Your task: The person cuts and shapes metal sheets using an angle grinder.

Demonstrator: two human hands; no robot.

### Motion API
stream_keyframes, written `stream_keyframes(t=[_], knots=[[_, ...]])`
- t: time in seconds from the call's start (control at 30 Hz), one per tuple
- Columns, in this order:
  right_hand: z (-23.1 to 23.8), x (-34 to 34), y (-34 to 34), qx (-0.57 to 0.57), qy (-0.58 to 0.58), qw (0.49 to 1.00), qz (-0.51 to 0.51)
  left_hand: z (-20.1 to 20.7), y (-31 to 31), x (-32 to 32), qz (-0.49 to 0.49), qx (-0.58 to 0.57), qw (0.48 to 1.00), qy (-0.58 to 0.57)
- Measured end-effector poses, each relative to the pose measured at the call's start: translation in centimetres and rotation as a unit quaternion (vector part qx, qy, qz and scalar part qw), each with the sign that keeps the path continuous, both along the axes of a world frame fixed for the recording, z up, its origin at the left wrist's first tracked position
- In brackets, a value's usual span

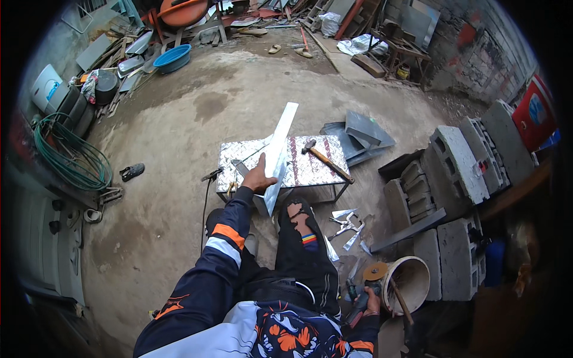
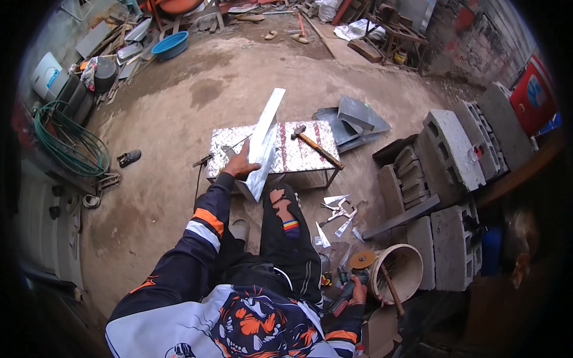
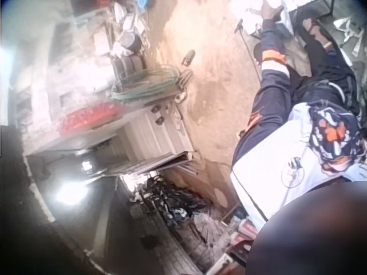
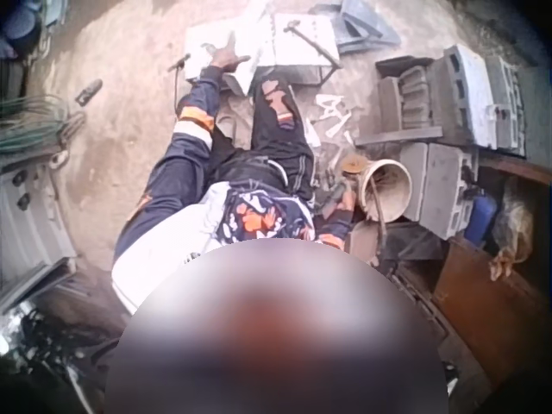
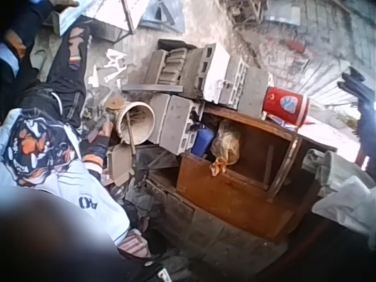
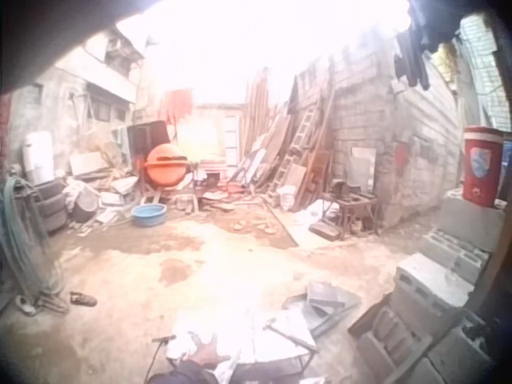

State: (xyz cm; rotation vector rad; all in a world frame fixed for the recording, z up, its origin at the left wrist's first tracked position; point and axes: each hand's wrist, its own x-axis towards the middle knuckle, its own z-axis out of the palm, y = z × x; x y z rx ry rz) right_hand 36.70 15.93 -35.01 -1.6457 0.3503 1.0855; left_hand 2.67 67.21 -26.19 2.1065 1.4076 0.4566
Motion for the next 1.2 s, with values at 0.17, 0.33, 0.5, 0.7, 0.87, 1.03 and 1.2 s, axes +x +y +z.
stream_keyframes(t=[0.17,0.33,0.5,0.7,0.87,1.03,1.2], knots=[[-0.2,-0.3,-1.3,0.026,-0.010,1.000,0.011,0.0,-1.4,5.6,0.060,-0.006,0.998,-0.013],[-0.3,-0.2,-2.4,0.020,-0.048,0.998,0.020,0.5,0.2,6.5,0.094,-0.033,0.995,-0.027],[-0.4,0.5,-2.2,0.030,-0.062,0.998,0.008,0.6,-0.1,9.3,0.120,-0.057,0.990,-0.039],[0.2,1.2,1.5,0.064,-0.115,0.991,0.030,0.1,0.5,10.5,0.235,-0.018,0.971,-0.050],[3.2,0.8,1.6,0.025,-0.135,0.988,0.067,-0.3,-4.2,11.3,0.197,-0.060,0.975,-0.089],[3.3,2.0,1.8,0.061,-0.196,0.974,0.099,-0.8,-12.5,12.2,0.173,-0.034,0.975,-0.137],[6.3,2.7,5.4,0.028,-0.228,0.958,0.172,-6.6,-18.0,12.1,0.210,0.037,0.954,-0.209]])
